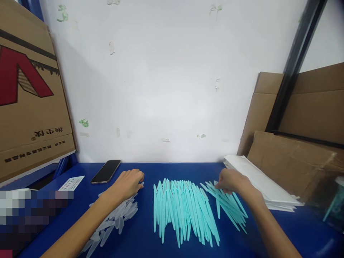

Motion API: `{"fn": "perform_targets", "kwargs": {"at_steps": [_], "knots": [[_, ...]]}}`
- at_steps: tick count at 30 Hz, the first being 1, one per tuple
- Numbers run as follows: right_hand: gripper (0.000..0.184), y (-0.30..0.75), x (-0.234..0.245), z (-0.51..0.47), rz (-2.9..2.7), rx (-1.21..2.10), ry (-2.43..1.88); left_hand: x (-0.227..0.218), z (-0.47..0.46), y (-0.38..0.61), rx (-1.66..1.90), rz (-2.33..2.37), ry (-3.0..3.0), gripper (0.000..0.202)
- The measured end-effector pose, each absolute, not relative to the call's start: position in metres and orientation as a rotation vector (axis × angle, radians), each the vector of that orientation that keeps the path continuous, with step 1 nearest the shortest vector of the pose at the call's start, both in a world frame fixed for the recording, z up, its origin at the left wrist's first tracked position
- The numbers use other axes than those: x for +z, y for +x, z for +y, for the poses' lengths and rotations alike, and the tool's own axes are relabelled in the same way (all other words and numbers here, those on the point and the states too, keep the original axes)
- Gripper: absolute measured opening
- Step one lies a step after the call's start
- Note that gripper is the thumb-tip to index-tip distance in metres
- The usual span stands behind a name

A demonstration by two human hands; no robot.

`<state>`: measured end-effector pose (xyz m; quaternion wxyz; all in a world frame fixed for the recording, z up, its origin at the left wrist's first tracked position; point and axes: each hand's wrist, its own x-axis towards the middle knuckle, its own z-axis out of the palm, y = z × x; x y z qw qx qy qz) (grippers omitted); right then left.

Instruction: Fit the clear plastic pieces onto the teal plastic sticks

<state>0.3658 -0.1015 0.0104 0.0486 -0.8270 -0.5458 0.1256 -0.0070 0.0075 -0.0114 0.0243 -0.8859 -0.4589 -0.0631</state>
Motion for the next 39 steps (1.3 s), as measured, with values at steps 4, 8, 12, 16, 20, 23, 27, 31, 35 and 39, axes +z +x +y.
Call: {"fn": "perform_targets", "kwargs": {"at_steps": [4, 8, 12, 16, 20, 23, 27, 31, 35, 39], "knots": [[0.023, 0.36, 0.017, -0.106, -1.759, 0.493, -2.315, -0.013, 0.007, -0.005, -0.198, -1.425, -2.739, 0.009], [0.021, 0.345, 0.017, -0.111, -1.888, 0.886, -2.189, -0.018, 0.006, 0.0, -0.179, -1.432, -2.756, 0.015], [0.016, 0.332, 0.013, -0.111, -1.915, 0.936, -2.272, -0.022, 0.002, 0.005, -0.177, -1.409, -2.758, 0.018], [0.015, 0.326, 0.014, -0.111, -1.928, 0.921, -2.293, -0.02, -0.002, 0.007, -0.196, -1.372, -2.743, 0.019], [0.02, 0.323, 0.015, -0.11, -1.954, 0.934, -2.305, -0.013, -0.007, 0.01, -0.238, -1.369, -2.727, 0.019], [0.022, 0.32, 0.013, -0.108, -1.947, 0.922, -2.322, -0.011, -0.009, 0.013, -0.271, -1.366, -2.724, 0.02], [0.02, 0.32, 0.01, -0.107, -1.913, 0.973, -2.312, -0.012, -0.01, 0.015, -0.332, -1.326, -2.751, 0.018], [0.011, 0.328, 0.011, -0.107, -1.867, 1.011, -2.249, -0.011, -0.011, 0.016, -0.368, -1.298, -2.768, 0.017], [0.007, 0.338, 0.015, -0.108, -1.815, 0.926, -2.158, -0.009, -0.013, 0.018, -0.415, -1.244, -2.792, 0.013], [0.014, 0.339, 0.019, -0.107, -1.814, 0.756, -1.909, -0.009, -0.017, 0.022, -0.482, -1.126, -2.832, 0.011]]}}
